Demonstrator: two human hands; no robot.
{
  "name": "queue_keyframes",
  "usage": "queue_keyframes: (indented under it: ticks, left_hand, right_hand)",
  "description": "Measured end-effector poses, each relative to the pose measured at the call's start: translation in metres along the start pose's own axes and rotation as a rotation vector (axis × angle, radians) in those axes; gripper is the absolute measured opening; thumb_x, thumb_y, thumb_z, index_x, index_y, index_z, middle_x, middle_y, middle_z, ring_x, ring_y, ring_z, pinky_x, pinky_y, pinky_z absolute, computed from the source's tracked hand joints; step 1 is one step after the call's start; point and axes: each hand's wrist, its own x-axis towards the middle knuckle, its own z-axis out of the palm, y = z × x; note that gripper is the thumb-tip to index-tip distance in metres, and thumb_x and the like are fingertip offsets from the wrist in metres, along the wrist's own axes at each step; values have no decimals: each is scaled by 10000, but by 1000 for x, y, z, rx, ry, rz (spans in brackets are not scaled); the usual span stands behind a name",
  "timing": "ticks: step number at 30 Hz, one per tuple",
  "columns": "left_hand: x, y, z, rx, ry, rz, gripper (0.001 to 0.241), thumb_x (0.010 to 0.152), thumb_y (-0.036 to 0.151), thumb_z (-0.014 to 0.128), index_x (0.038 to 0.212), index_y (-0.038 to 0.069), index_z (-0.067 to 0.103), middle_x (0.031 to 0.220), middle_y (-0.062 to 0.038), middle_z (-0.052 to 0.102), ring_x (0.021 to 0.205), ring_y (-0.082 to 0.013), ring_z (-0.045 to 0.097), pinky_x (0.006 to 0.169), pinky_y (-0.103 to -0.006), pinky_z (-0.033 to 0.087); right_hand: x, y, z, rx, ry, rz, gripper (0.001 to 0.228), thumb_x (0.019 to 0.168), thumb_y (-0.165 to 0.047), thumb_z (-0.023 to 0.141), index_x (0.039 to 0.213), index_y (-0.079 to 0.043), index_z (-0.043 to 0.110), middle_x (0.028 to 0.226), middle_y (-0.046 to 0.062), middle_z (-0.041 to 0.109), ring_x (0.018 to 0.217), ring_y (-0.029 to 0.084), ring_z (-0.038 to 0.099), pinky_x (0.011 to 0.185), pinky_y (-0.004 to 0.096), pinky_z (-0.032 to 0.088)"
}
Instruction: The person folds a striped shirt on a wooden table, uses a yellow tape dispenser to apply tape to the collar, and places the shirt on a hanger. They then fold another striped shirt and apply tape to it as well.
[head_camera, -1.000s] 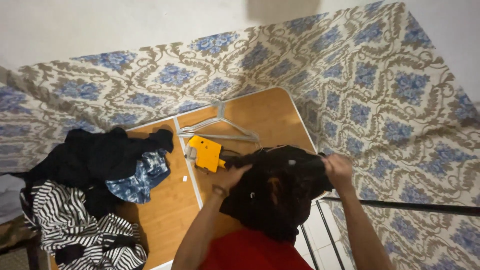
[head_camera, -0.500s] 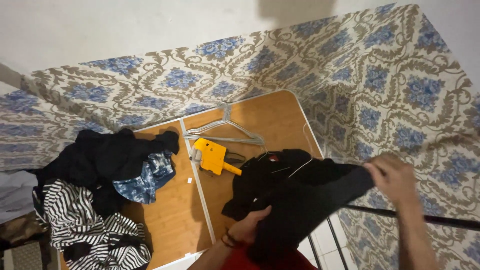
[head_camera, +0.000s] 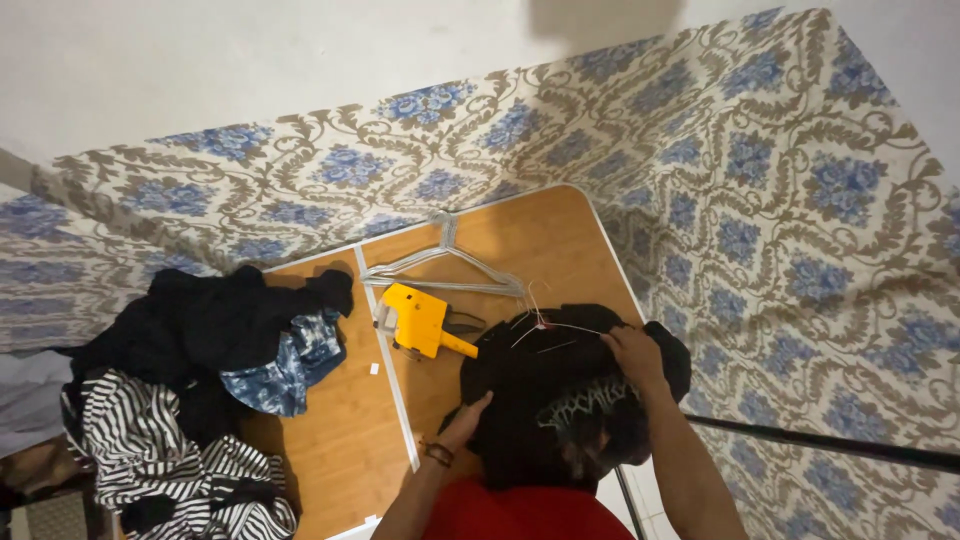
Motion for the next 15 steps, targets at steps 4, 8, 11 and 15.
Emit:
queue_keyframes:
  ticks: [4,8,11,15]
  left_hand:
    - [-2,2,-2,274,195,180,889,913,623,617,1452,-67,464,1485,-234,545,1372,-332,513,1135,-387,388]
    - [-42,36,12,643,340,-32,795,939,634,585,1260,-89,672,1261,-296,699,1199,-412,650,1037,-454,484]
    - [-69,57,25,579,521,271,708,868,520,704,1292,-36,594,1235,-282,651,1154,-441,623,974,-494,497]
    - [-56,63,30,570,619,330,530,857,390,711,1229,23,625,1131,-231,708,1058,-422,663,911,-498,526]
  right_hand:
    - [8,-1,12,-184,-177,91,361,1037,-445,522,982,-115,659,898,91,684,838,305,679,712,431,539]
    - [12,18,40,-251,-156,41,374,1031,-460,514,987,-111,639,892,98,683,830,313,683,680,448,540]
    - [16,20,48,-286,-76,-18,372,1010,-454,532,974,-98,636,894,105,682,840,338,678,689,479,532]
    - [29,26,63,-206,7,-12,390,1005,-441,571,1052,-57,628,963,147,685,876,388,664,769,497,532]
